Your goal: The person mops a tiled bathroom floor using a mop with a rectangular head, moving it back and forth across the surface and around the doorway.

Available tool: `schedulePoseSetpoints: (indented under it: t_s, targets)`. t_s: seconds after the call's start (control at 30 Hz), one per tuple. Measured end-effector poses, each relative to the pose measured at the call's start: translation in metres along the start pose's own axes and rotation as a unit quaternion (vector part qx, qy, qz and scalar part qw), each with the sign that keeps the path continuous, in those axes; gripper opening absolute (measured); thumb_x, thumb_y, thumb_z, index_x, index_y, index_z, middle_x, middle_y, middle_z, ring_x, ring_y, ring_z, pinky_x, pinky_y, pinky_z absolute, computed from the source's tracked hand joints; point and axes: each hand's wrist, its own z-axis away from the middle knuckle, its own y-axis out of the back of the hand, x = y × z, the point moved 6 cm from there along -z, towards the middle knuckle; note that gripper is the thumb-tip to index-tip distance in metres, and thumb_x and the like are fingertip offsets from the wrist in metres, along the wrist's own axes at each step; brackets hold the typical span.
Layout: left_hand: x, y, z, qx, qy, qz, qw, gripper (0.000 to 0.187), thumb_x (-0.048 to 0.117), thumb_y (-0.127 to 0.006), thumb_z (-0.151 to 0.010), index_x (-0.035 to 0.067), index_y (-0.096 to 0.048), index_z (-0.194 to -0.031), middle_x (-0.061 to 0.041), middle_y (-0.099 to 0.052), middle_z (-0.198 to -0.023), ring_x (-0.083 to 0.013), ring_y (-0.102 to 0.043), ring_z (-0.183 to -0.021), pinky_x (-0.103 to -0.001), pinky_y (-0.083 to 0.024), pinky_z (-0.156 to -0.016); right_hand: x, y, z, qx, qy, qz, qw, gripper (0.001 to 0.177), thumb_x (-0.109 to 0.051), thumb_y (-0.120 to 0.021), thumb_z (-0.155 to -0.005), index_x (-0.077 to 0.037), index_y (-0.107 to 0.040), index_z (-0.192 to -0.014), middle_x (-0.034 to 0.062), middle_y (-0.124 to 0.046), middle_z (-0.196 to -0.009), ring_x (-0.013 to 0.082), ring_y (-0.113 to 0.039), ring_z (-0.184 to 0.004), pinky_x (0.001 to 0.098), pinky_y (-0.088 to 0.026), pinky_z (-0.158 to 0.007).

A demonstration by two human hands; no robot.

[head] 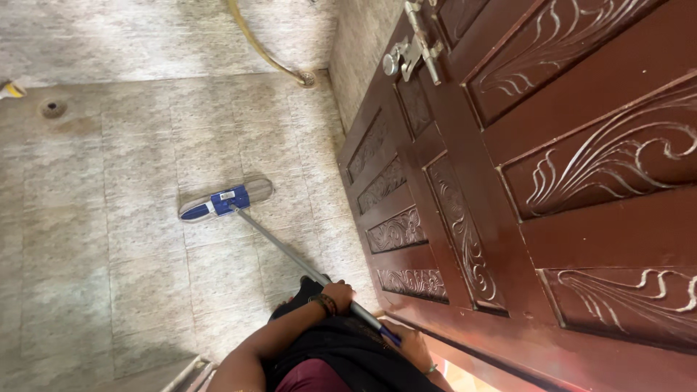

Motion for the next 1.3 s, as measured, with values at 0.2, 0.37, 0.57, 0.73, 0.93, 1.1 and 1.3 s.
schedulePoseSetpoints:
  t_s: [0.2, 0.37, 0.57, 0.73, 0.93, 1.1, 1.3]
  targets:
    - [-0.022, 0.008, 0.01, 0.091, -0.005, 0.015, 0.996, 0.021, 0.023, -0.07, -0.077, 0.017, -0.075, -0.096, -0.006, -0.068, -0.106, -0.0307, -0.062, -0.11, -0.05, -0.059, -0.08, -0.04, 0.02, -0.003, -0.033, -0.134, 0.001, 0.99, 0.03, -0.036, -0.077, -0.088, -0.016, -0.079, -0.11, 0.0115, -0.075, -0.076, 0.0247, -0.073, -0.066, 0.0382, -0.06, -0.069]
    - [-0.067, 0.031, 0.017, 0.135, 0.01, 0.057, 0.989, 0.017, 0.021, -0.072, -0.07, 0.016, -0.074, -0.087, -0.002, -0.068, -0.101, -0.0297, -0.061, -0.109, -0.048, -0.057, -0.078, -0.083, 0.007, -0.045, -0.025, -0.098, -0.034, 0.994, 0.035, -0.036, -0.073, -0.087, -0.019, -0.073, -0.118, 0.0076, -0.076, -0.082, 0.0235, -0.076, -0.068, 0.0367, -0.061, -0.068]
    - [-0.153, 0.072, 0.033, 0.141, 0.142, 0.013, 0.98, 0.02, 0.022, -0.072, -0.076, 0.021, -0.074, -0.096, -0.001, -0.067, -0.107, -0.0267, -0.058, -0.116, -0.052, -0.052, -0.087, -0.132, -0.043, -0.118, -0.027, -0.018, -0.004, 0.999, 0.039, -0.03, -0.08, -0.081, -0.017, -0.073, -0.117, 0.0137, -0.076, -0.086, 0.0329, -0.075, -0.082, 0.0434, -0.058, -0.075]
    - [-0.224, 0.109, 0.047, 0.117, 0.225, -0.024, 0.967, 0.026, 0.028, -0.069, -0.087, 0.021, -0.071, -0.112, -0.001, -0.065, -0.121, -0.0246, -0.055, -0.127, -0.057, -0.048, -0.097, -0.169, -0.083, -0.188, -0.028, 0.058, 0.006, 0.998, 0.058, -0.021, -0.081, -0.075, -0.013, -0.064, -0.13, 0.0185, -0.074, -0.096, 0.039, -0.072, -0.088, 0.0471, -0.058, -0.081]
    - [-0.245, 0.103, 0.057, 0.094, 0.294, 0.039, 0.95, 0.035, 0.026, -0.076, -0.086, 0.019, -0.069, -0.119, -0.002, -0.057, -0.134, -0.0229, -0.045, -0.138, -0.059, -0.046, -0.103, -0.17, -0.117, -0.2, -0.067, 0.087, 0.064, 0.992, 0.062, -0.02, -0.079, -0.077, -0.014, -0.062, -0.137, 0.019, -0.074, -0.1, 0.0387, -0.071, -0.092, 0.0473, -0.057, -0.086]
    - [-0.208, 0.07, 0.064, 0.089, 0.3, -0.001, 0.95, 0.032, 0.02, -0.073, -0.09, 0.017, -0.07, -0.122, -0.003, -0.056, -0.138, -0.0244, -0.042, -0.14, -0.061, -0.046, -0.102, -0.132, -0.131, -0.159, -0.092, 0.107, 0.056, 0.988, 0.067, -0.013, -0.075, -0.077, -0.015, -0.058, -0.142, 0.0185, -0.073, -0.103, 0.0381, -0.071, -0.092, 0.0454, -0.057, -0.086]
    - [-0.119, 0.022, 0.026, 0.022, 0.241, -0.015, 0.97, 0.044, 0.022, -0.082, -0.076, 0.014, -0.073, -0.118, -0.006, -0.063, -0.132, -0.0277, -0.053, -0.133, -0.049, -0.055, -0.096, -0.055, -0.072, -0.092, -0.071, 0.081, 0.031, 0.994, 0.069, -0.009, -0.075, -0.072, -0.018, -0.062, -0.139, 0.018, -0.075, -0.103, 0.0375, -0.072, -0.091, 0.0456, -0.057, -0.083]
